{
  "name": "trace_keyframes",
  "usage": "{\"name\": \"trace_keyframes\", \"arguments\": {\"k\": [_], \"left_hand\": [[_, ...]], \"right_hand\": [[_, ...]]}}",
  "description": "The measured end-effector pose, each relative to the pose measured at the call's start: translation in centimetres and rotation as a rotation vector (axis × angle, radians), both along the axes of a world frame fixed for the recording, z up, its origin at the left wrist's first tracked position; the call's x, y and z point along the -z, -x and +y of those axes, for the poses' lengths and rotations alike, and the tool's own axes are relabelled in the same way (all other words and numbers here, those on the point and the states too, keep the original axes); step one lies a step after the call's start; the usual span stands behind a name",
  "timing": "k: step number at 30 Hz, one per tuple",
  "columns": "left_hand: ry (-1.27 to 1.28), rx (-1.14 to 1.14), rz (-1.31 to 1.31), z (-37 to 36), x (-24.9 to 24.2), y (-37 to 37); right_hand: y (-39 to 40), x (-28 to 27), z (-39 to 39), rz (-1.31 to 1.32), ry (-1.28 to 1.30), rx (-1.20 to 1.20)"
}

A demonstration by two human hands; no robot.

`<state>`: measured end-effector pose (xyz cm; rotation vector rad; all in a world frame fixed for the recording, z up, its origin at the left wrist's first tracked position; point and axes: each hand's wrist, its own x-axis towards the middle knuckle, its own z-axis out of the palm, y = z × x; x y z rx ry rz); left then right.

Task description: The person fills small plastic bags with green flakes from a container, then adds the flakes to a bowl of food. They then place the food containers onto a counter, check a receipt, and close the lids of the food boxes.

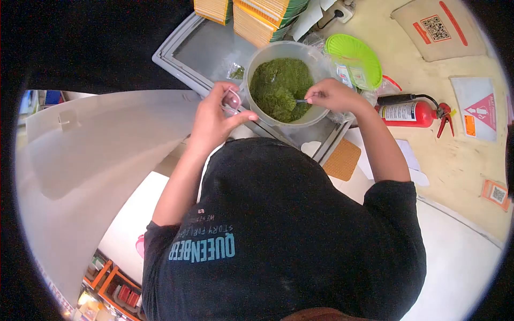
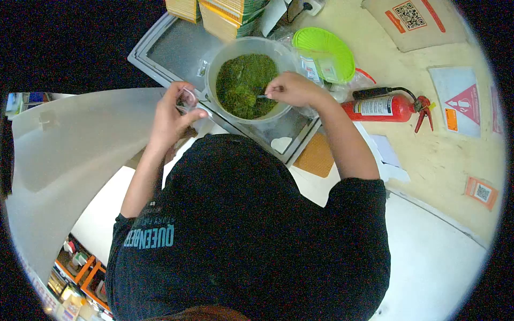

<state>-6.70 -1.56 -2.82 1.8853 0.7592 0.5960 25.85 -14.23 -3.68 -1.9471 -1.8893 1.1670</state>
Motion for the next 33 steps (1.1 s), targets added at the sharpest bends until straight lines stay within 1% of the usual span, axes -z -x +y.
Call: {"name": "trace_keyframes", "arguments": {"k": [1,3,4,5,7,10,11,12,13,15,18,20,24,27,29,30,33], "left_hand": [[-0.031,0.015,0.024,0.0,-0.7,-0.7],[-0.095,0.049,0.073,-0.3,-2.4,-2.5],[-0.174,0.059,0.047,-0.3,-2.4,-3.5],[-0.170,0.065,0.053,-0.3,-2.4,-4.7],[-0.162,0.085,0.060,-0.4,-2.5,-7.1],[-0.190,0.099,0.037,-0.6,-1.2,-10.7],[-0.204,0.106,0.037,-0.8,-1.2,-11.7],[-0.164,0.118,0.070,-1.0,-1.7,-12.5],[-0.164,0.120,0.037,-1.1,-1.5,-13.4],[-0.160,0.116,-0.028,-1.1,-0.4,-14.8],[-0.159,0.107,-0.035,-1.4,0.2,-15.8],[-0.132,0.109,-0.117,-1.4,0.8,-16.4],[-0.127,0.110,-0.265,-1.5,1.1,-16.8],[0.034,0.171,-0.298,-0.4,2.4,-16.7],[0.147,0.249,-0.514,0.8,4.2,-16.8],[0.200,0.289,-0.622,1.6,4.5,-16.8],[0.213,0.386,-0.587,3.4,2.9,-16.3]], "right_hand": [[-0.2,-0.7,-0.5,0.003,-0.019,0.048],[-0.4,-1.5,-1.8,0.147,-0.105,0.227],[-0.2,-2.0,-2.3,0.220,-0.148,0.316],[0.0,-2.7,-3.0,0.202,-0.163,0.380],[1.5,-5.8,-3.5,0.164,-0.194,0.515],[3.6,-6.8,-4.1,-0.022,-0.538,0.554],[4.2,-6.8,-4.3,-0.137,-0.607,0.538],[4.8,-6.6,-4.4,-0.252,-0.670,0.520],[5.4,-6.6,-4.6,-0.366,-0.729,0.498],[6.1,-6.8,-5.0,-0.381,-0.736,0.539],[6.1,-6.3,-5.7,-0.418,-0.766,0.538],[5.9,-6.6,-5.9,-0.478,-0.809,0.534],[5.2,-7.7,-6.0,-0.448,-0.794,0.528],[4.1,-8.1,-6.3,-0.417,-0.740,0.569],[3.1,-8.1,-6.6,-0.420,-0.727,0.624],[2.6,-7.7,-6.7,-0.427,-0.696,0.600],[1.8,-5.6,-6.8,-0.415,-0.621,0.551]]}}
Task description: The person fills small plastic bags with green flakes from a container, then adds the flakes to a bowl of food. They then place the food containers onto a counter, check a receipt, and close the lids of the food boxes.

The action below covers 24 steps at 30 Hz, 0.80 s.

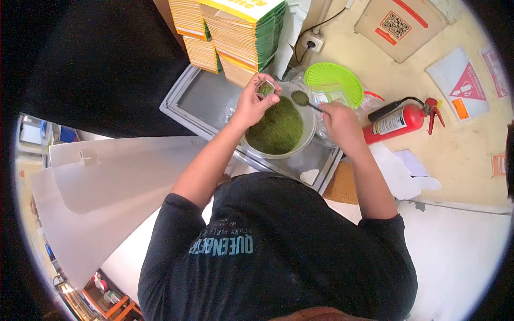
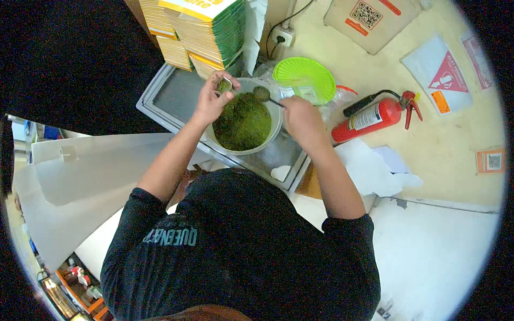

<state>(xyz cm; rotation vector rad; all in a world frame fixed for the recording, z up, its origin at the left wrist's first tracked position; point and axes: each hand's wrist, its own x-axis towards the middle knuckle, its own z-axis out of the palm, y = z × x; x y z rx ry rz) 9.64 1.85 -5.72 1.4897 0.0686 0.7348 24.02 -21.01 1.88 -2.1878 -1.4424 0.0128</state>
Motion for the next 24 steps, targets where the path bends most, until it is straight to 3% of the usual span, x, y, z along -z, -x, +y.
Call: {"name": "trace_keyframes", "arguments": {"k": [3,5,10,14,20,24], "left_hand": [[-0.250,0.026,0.087,0.8,-1.8,1.1],[-0.285,0.043,0.078,1.9,-2.3,0.4],[-0.455,0.106,0.140,1.6,-4.5,0.8],[-0.473,0.144,0.147,2.5,-5.3,0.1],[-0.179,0.264,0.086,2.5,-5.0,0.6],[0.054,0.280,-0.003,2.3,-4.9,2.0]], "right_hand": [[0.6,1.1,-0.2,0.043,0.056,-0.027],[0.9,1.2,-0.1,0.020,0.142,-0.038],[0.9,4.0,1.0,-0.222,0.386,-0.059],[0.4,5.6,3.7,-0.394,0.350,-0.128],[1.7,10.7,8.3,-0.584,0.691,-0.236],[3.3,12.6,8.5,-0.459,0.818,-0.443]]}}
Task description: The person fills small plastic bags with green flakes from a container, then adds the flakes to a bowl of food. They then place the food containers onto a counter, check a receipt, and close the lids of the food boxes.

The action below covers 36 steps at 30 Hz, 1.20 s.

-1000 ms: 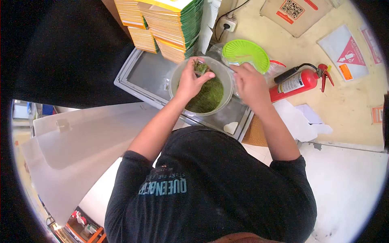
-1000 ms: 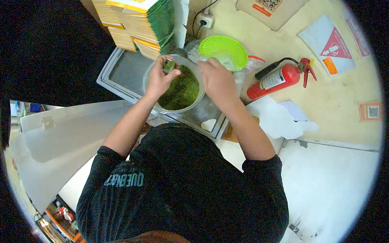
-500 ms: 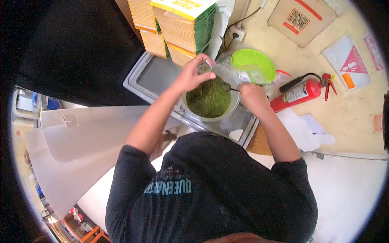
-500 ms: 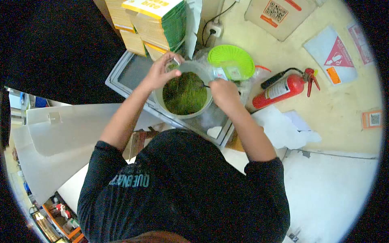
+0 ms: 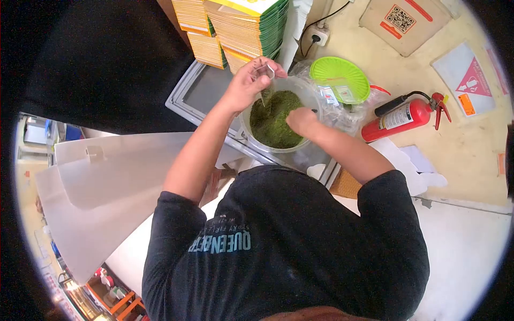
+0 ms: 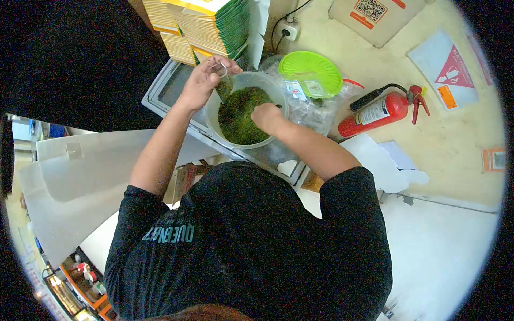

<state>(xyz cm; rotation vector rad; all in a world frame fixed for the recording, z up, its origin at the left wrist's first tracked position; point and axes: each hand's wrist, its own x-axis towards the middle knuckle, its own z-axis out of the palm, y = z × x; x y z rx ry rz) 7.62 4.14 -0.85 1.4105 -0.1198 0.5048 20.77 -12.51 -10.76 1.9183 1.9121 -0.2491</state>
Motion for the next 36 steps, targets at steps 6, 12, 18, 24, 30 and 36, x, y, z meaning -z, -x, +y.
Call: {"name": "trace_keyframes", "arguments": {"k": [6,12,18,24,30,36], "left_hand": [[0.070,-0.083,0.129,1.5,1.2,1.6],[-0.448,-0.232,0.325,1.1,1.9,2.9],[-0.599,-0.401,0.455,-1.8,4.9,2.4],[-0.406,-0.523,0.377,-5.2,5.3,-1.0],[-0.393,-0.689,0.275,-5.7,3.7,-2.2],[-0.421,-0.668,0.168,-4.7,3.9,-2.6]], "right_hand": [[-0.8,-1.2,-0.6,0.280,0.122,-0.031],[-4.9,-6.8,-3.0,0.820,-0.102,0.144],[-5.8,-11.8,-6.2,0.796,-0.489,0.440],[0.6,-12.9,-5.7,0.421,-1.001,0.316],[2.0,-13.0,-5.5,0.379,-1.144,0.284],[0.2,-14.0,-5.9,0.383,-1.234,0.303]]}}
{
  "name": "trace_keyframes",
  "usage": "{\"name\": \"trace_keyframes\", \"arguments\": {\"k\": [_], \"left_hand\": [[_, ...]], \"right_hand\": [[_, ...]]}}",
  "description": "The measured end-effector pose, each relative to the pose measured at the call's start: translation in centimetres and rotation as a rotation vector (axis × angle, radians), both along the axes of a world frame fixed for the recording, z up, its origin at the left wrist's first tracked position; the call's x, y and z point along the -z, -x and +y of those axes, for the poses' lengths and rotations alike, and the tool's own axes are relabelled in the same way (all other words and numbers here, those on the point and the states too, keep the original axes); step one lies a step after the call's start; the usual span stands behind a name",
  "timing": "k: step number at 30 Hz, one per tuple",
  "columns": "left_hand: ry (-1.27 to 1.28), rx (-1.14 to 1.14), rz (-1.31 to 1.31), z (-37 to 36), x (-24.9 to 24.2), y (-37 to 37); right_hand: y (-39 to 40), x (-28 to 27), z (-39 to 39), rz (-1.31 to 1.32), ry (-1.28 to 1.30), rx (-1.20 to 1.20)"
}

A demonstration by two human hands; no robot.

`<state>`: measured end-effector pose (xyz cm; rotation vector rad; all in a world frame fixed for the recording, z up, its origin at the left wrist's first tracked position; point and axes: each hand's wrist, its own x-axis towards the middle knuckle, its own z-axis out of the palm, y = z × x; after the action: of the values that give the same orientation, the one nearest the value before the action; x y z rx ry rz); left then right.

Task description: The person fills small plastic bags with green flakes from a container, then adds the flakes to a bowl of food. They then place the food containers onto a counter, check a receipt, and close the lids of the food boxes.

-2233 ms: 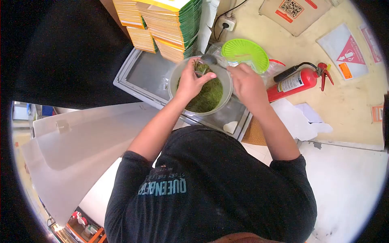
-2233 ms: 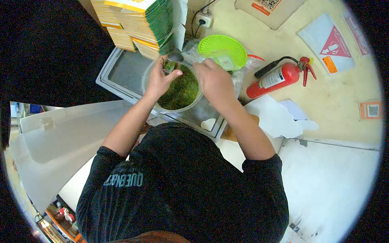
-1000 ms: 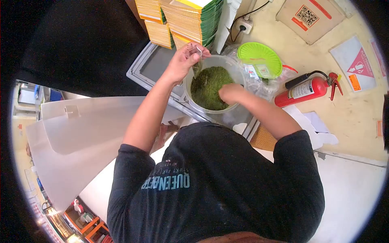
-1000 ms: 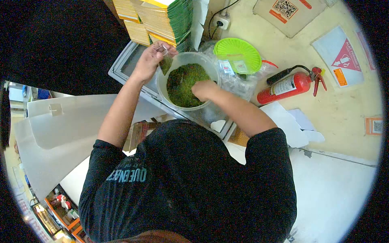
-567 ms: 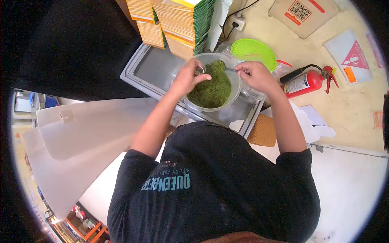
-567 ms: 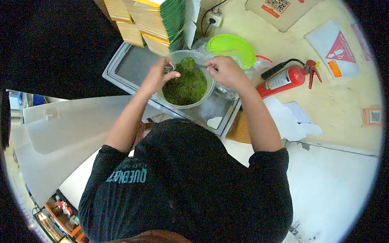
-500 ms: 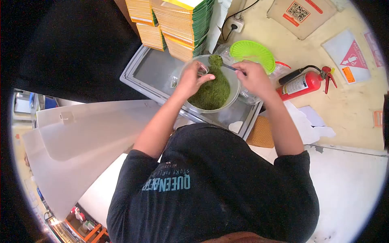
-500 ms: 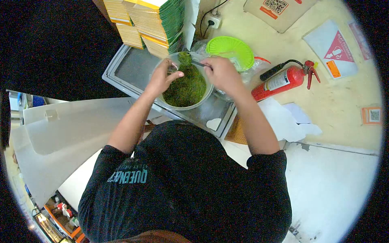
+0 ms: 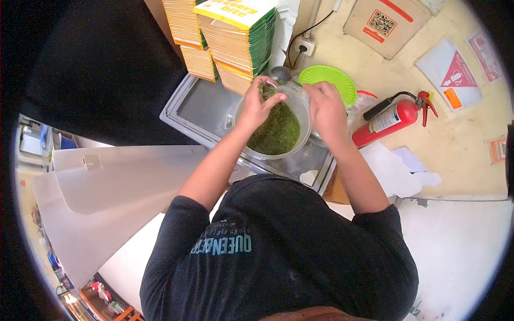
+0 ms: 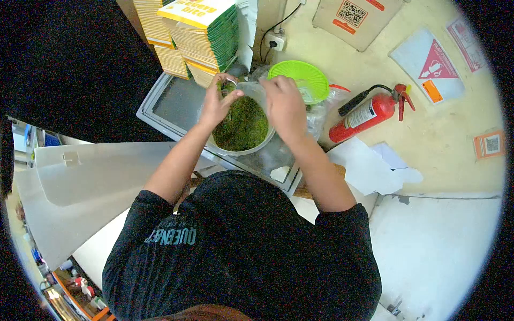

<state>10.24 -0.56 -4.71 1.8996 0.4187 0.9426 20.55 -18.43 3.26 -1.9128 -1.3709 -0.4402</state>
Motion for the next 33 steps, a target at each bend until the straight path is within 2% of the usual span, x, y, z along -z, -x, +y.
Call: {"name": "trace_keyframes", "arguments": {"k": [6,7,10,13,16,17,19,20,21,23,26,27,30,31,33], "left_hand": [[-0.196,0.126,0.108,1.9,-1.7,0.4],[-0.131,0.219,0.099,1.9,-2.1,0.7],[-0.077,0.240,0.108,2.5,-2.2,0.5],[0.102,0.394,0.072,2.5,-1.5,0.0],[0.631,0.625,-0.151,2.3,-2.9,0.2],[0.794,0.757,-0.143,3.3,-3.1,0.5],[0.819,0.818,-0.068,4.3,-4.7,1.3],[0.835,0.847,-0.033,4.5,-5.4,1.6],[0.797,0.927,-0.033,4.8,-5.7,1.5],[0.640,0.954,0.061,5.1,-6.7,1.5],[0.533,0.996,0.154,5.0,-7.8,1.2],[0.519,1.010,0.176,4.9,-8.3,1.0],[0.558,1.020,0.105,5.0,-10.0,1.4],[0.752,1.020,0.005,4.7,-10.1,1.5],[0.483,0.692,0.197,6.2,-7.3,1.2]], "right_hand": [[-3.4,1.6,-1.6,0.028,0.129,0.023],[-3.6,1.9,-1.8,0.019,0.156,0.030],[-3.4,3.0,-2.5,0.155,0.379,0.021],[-3.7,5.9,-1.9,0.057,0.601,0.009],[-2.5,6.8,0.3,-0.096,0.939,-0.016],[-2.3,6.8,0.9,-0.073,0.809,-0.049],[-1.9,5.6,2.4,-0.039,0.550,-0.118],[-2.1,4.7,2.7,0.145,0.285,-0.179],[-2.0,2.1,3.0,0.325,0.019,-0.236],[-2.1,-2.3,3.6,0.334,-0.156,-0.454],[-2.8,-5.2,4.6,0.003,0.051,-0.538],[-3.4,-5.9,4.9,-0.031,0.121,-0.590],[-4.3,-7.9,4.5,0.125,0.132,-0.693],[-4.3,-8.7,4.2,0.040,0.121,-0.580],[-4.9,-8.7,4.0,-0.061,0.147,-0.535]]}}
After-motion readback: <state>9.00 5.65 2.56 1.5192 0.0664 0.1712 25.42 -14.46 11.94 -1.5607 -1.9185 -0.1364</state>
